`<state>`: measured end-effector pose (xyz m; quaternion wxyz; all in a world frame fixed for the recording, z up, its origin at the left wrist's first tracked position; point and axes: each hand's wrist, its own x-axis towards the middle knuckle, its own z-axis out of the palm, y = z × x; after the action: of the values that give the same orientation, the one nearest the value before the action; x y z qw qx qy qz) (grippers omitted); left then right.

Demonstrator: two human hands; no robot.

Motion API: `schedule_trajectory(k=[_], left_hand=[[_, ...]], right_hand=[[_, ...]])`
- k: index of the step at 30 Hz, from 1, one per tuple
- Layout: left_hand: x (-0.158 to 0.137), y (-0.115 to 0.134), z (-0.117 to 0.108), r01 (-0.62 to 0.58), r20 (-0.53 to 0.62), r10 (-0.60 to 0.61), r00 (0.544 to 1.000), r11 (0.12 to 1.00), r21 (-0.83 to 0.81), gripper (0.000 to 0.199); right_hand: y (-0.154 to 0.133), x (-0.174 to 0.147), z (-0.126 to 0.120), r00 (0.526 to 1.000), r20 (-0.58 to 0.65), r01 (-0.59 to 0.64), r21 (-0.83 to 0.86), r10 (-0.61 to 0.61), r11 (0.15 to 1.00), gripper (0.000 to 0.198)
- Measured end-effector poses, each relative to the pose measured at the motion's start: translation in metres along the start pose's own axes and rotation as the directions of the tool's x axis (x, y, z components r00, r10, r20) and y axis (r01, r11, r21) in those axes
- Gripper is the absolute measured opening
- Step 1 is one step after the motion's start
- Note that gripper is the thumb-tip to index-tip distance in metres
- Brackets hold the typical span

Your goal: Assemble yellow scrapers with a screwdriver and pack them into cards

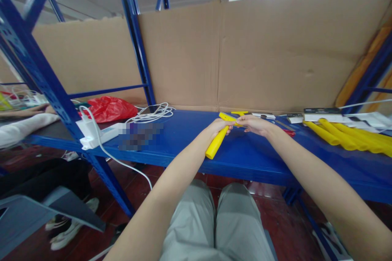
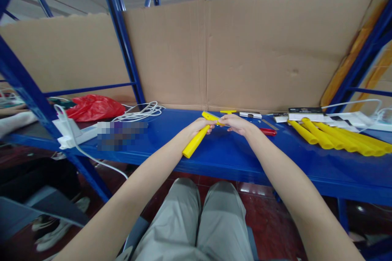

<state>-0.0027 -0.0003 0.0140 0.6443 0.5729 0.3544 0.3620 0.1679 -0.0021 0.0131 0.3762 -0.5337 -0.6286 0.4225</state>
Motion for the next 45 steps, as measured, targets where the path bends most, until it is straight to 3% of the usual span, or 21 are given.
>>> schedule_trajectory(k=[11, 14, 16, 20, 25, 27, 30, 32, 37, 45], left_hand=[[-0.003, 0.004, 0.001, -0.014, -0.028, 0.014, 1.0, 1.0, -0.005, 0.02], [0.001, 0.002, -0.002, -0.004, -0.106, 0.009, 0.994, 0.999, 0.04, 0.019], [0.005, 0.001, -0.005, 0.033, -0.208, -0.014, 0.978, 0.996, 0.088, 0.019], [0.014, -0.003, -0.011, 0.113, -0.363, -0.045, 0.931, 0.979, 0.167, 0.012], [0.017, -0.006, -0.016, 0.168, -0.437, -0.058, 0.898, 0.961, 0.218, 0.004], [0.015, -0.005, -0.016, 0.173, -0.448, -0.058, 0.892, 0.96, 0.22, 0.004], [0.01, -0.002, -0.013, 0.166, -0.452, -0.05, 0.891, 0.961, 0.222, 0.007], [0.007, -0.001, -0.012, 0.166, -0.454, -0.049, 0.89, 0.961, 0.221, 0.008], [0.004, 0.001, -0.01, 0.17, -0.454, -0.05, 0.89, 0.959, 0.227, 0.011], [0.019, -0.005, -0.014, 0.183, -0.469, -0.04, 0.882, 0.947, 0.263, 0.008]], right_hand=[[0.0, -0.001, -0.002, 0.996, 0.019, 0.087, -0.115, -0.085, 0.99, 0.027], [0.005, 0.003, -0.002, 0.996, -0.02, 0.077, -0.245, -0.084, 0.967, 0.034], [0.01, 0.009, -0.005, 0.985, -0.115, 0.068, -0.408, -0.126, 0.91, 0.039], [0.018, 0.017, -0.031, 0.942, -0.241, -0.023, -0.739, -0.232, 0.674, 0.026], [0.027, 0.006, -0.089, 0.924, -0.364, -0.261, -0.826, -0.118, 0.499, 0.022], [0.032, -0.002, -0.108, 0.938, -0.345, -0.292, -0.836, -0.031, 0.465, 0.019], [0.037, -0.012, -0.121, 0.96, -0.251, -0.28, -0.824, 0.126, 0.493, 0.016], [0.038, -0.016, -0.122, 0.966, -0.206, -0.257, -0.824, 0.155, 0.505, 0.014], [0.038, -0.017, -0.112, 0.984, -0.117, -0.167, -0.855, 0.13, 0.492, 0.015], [0.039, -0.014, -0.112, 0.983, -0.177, -0.128, -0.827, -0.037, 0.547, 0.015]])
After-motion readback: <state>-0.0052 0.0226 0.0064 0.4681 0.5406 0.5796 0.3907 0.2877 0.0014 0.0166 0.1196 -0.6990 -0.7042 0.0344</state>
